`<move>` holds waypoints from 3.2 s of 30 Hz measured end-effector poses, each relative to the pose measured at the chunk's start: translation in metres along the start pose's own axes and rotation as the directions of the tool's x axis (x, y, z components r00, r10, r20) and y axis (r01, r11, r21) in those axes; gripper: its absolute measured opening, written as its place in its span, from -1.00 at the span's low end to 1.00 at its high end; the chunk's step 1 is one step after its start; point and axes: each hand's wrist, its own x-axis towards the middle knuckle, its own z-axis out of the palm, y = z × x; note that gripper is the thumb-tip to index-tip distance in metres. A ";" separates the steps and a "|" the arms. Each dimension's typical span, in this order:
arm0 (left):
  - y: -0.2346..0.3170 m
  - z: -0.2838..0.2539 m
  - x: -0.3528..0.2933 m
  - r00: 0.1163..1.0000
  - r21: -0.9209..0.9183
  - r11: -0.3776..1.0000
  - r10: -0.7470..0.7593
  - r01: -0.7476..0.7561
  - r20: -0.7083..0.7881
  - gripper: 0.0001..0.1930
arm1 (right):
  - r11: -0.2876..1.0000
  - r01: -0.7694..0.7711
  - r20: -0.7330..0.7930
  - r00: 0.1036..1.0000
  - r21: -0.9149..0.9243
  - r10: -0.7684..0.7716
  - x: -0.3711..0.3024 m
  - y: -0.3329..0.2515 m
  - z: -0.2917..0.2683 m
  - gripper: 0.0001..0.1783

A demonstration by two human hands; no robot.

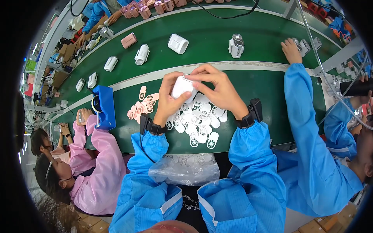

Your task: Manually assembling small white electronic components on a factory production line.

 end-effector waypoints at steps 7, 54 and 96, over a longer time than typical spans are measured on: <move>0.007 -0.002 0.008 0.928 -0.269 0.910 -0.355 0.316 -0.112 -0.56 | 0.958 0.111 -0.136 0.979 -0.265 -0.151 -0.006 0.000 0.044 0.01; -0.011 0.012 0.004 0.878 -0.314 0.950 -0.155 0.006 -0.454 -0.78 | 0.795 0.208 -0.131 0.932 -0.569 -0.337 -0.003 -0.030 0.072 -0.23; -0.014 0.000 0.012 0.979 0.177 0.982 0.101 -0.069 -0.177 -0.31 | 0.799 -0.002 0.241 0.953 -0.601 0.184 0.068 0.014 -0.024 -0.31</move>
